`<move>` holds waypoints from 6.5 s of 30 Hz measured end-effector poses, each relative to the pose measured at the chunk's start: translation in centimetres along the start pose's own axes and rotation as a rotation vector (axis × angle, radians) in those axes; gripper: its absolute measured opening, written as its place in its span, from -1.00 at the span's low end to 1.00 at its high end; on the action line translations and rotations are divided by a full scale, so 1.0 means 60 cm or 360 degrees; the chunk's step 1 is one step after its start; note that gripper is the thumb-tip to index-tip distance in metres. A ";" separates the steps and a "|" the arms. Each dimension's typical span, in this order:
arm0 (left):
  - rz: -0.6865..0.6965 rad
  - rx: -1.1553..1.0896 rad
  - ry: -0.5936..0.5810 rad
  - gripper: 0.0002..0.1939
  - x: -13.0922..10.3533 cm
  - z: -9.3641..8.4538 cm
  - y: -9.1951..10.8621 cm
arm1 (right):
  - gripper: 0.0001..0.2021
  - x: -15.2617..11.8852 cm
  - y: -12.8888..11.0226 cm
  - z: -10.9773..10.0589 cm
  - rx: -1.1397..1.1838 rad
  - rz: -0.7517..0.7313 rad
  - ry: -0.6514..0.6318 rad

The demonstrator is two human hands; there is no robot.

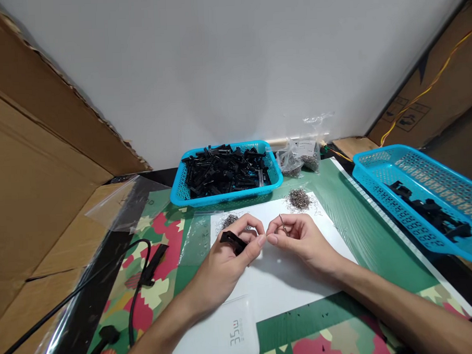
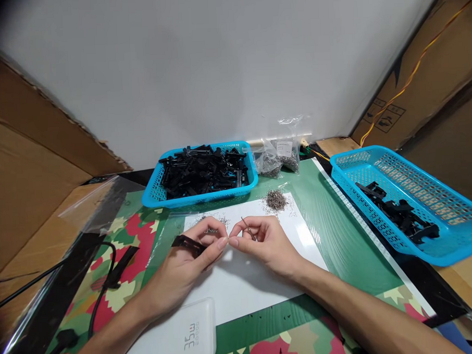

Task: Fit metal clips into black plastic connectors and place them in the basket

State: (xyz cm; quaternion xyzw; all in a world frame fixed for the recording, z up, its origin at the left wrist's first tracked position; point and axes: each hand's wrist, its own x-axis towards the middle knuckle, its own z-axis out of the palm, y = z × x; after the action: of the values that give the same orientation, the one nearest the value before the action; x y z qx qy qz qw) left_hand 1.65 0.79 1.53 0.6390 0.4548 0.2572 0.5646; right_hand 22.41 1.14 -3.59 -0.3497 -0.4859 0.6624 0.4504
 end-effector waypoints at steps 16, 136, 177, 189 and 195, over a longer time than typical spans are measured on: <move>-0.0027 -0.0678 -0.0185 -0.68 0.012 -0.003 -0.022 | -0.82 -0.018 -0.030 -0.015 -0.1265 -0.1142 0.0176; 0.0555 0.1092 0.0266 -0.94 0.015 -0.013 -0.038 | -0.79 -0.012 -0.046 -0.052 -0.1804 -0.0803 -0.0316; 0.0507 0.1264 0.0187 -0.89 0.007 0.009 -0.036 | -0.95 -0.004 0.001 0.021 -0.0888 -0.0621 0.0247; 0.0523 0.1245 0.0236 -0.86 0.007 0.015 -0.036 | -0.88 -0.004 -0.018 0.024 -0.0874 -0.0416 0.0200; 0.0672 0.1309 0.0229 -0.85 0.004 0.017 -0.039 | -0.90 0.000 -0.024 0.018 -0.0722 -0.0289 0.0275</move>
State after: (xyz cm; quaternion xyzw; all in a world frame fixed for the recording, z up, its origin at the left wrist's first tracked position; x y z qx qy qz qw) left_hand 1.94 0.41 -0.96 0.8689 0.4169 0.2085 0.1667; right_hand 21.81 0.99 -1.88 -0.4519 -0.6111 0.4610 0.4580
